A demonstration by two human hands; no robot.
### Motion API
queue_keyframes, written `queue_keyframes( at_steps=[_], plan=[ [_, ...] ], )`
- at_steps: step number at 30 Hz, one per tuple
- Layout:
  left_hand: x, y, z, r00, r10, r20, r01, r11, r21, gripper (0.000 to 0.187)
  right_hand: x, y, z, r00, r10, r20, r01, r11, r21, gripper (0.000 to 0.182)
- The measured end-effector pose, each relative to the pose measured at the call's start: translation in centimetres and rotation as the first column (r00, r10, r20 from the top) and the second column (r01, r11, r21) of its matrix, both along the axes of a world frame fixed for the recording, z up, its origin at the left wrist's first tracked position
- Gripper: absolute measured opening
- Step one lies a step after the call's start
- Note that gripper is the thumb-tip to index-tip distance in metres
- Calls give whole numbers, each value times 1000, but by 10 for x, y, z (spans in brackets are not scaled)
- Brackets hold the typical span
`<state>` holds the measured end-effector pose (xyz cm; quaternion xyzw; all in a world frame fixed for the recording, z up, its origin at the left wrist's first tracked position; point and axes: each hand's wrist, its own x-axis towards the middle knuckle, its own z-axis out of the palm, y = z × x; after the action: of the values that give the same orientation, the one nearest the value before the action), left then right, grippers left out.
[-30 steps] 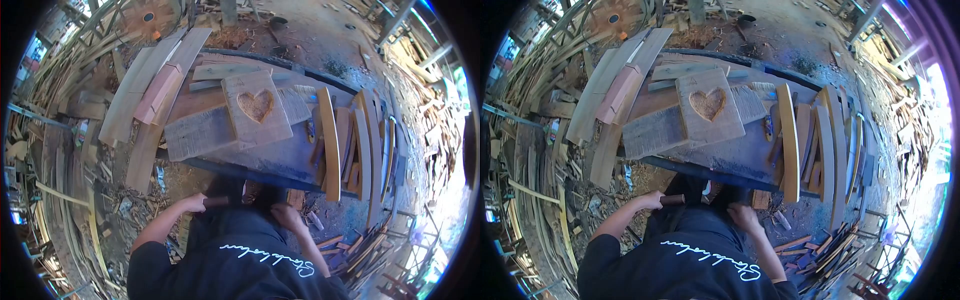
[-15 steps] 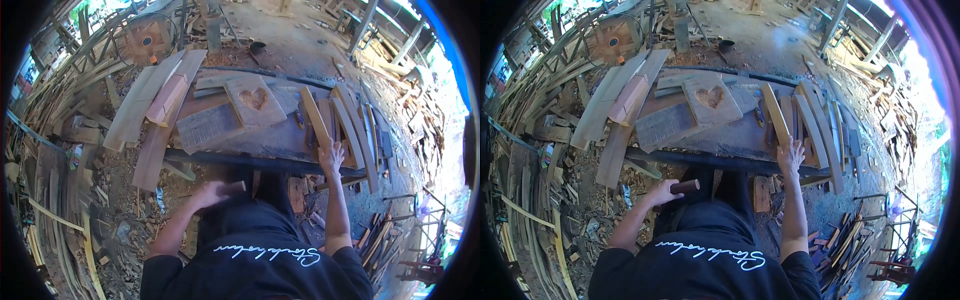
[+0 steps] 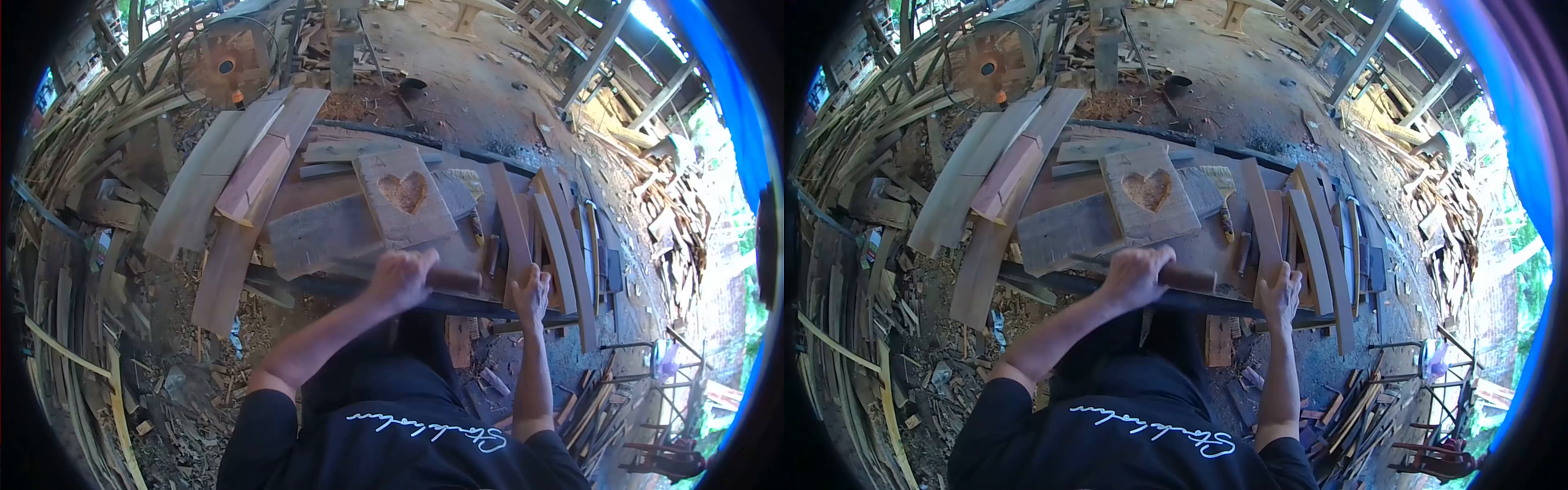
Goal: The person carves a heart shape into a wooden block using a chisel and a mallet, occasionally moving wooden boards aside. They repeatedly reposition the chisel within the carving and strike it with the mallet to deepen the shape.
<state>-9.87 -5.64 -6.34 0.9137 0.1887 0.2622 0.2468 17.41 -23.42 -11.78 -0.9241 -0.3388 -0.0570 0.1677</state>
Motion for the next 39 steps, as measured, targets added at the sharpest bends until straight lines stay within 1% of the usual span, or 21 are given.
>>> queue_keyframes(
  at_steps=[1, 2, 4, 5, 7, 8, 11, 13, 15, 17, 19, 24, 25, 28, 29, 31, 33, 35, 37, 38, 39],
  plan=[
    [8, 15, -7, 987, 93, -134, -88, 995, 46, 41, -3, -7, 1, 1000, -3, -2, 3, 1000, -11, 65],
    [14, 27, -12, 947, 188, -262, -166, 981, 104, 46, -8, -14, 5, 997, 27, -66, -18, 992, 123, 66],
    [18, 48, -9, 922, 240, -304, -229, 971, 74, 51, -18, -30, 0, 984, 103, -146, -42, 928, 369, 63],
    [20, 55, -8, 892, 293, -345, -292, 955, 56, 56, -23, -35, -3, 983, 95, -154, -33, 931, 364, 63],
    [23, 60, -2, 870, 307, -387, -299, 951, 82, 60, -49, -40, 5, 844, 281, -457, 99, 755, 648, 50],
    [25, 62, -1, 847, 329, -417, -311, 944, 112, 65, -61, -38, 16, 790, 278, -546, 152, 774, 614, 43],
    [32, 70, -8, 842, 307, -444, -274, 952, 138, 60, -64, -39, 3, 766, 291, -574, 135, 799, 586, 45],
    [32, 70, -8, 856, 276, -438, -235, 961, 147, 57, -68, -44, 1, 772, 233, -592, 157, 832, 532, 47],
    [29, 69, -6, 862, 264, -433, -215, 964, 159, 54, -71, -51, -11, 748, 304, -590, 51, 860, 508, 47],
    [24, 65, -6, 875, 222, -430, -159, 971, 176, 47, -80, -53, -8, 723, 388, -571, 6, 823, 567, 47],
    [17, 57, -8, 872, 199, -447, -137, 976, 167, 49, -87, -53, 6, 548, 361, -754, 91, 871, 483, 47],
    [-1, 49, 4, 884, 168, -437, -135, 985, 105, 59, -84, -45, 2, 606, 277, -746, -60, 951, 304, 53],
    [-4, 48, 4, 884, 171, -435, -143, 985, 97, 62, -87, -50, 3, 607, 281, -743, -54, 948, 314, 53],
    [-13, 50, 6, 877, 189, -442, -165, 982, 93, 65, -102, -82, 4, 411, 367, -834, -86, 927, 365, 51],
    [-15, 50, 4, 870, 188, -457, -169, 982, 83, 65, -109, -87, 30, 267, 258, -929, -75, 966, 247, 50],
    [-21, 50, 9, 861, 176, -476, -165, 984, 66, 66, -112, -103, 19, 81, 242, -967, -41, 970, 239, 47],
    [-29, 51, 12, 855, 148, -498, -142, 989, 50, 66, -115, -102, 11, 35, 230, -973, -70, 971, 227, 45],
    [-38, 52, 14, 855, 148, -498, -107, 988, 111, 66, -117, -95, -3, -2, 225, -974, -95, 970, 224, 43],
    [-43, 55, 17, 848, 132, -514, -95, 991, 98, 66, -120, -79, -18, -171, 269, -948, -182, 937, 298, 48],
    [-47, 57, 17, 851, 114, -513, -82, 993, 84, 66, -123, -69, -14, -85, 255, -963, -282, 921, 269, 56],
    [-50, 60, 18, 853, 100, -513, -75, 995, 70, 65, -124, -67, -17, -87, 260, -962, -288, 917, 274, 56]
  ],
)
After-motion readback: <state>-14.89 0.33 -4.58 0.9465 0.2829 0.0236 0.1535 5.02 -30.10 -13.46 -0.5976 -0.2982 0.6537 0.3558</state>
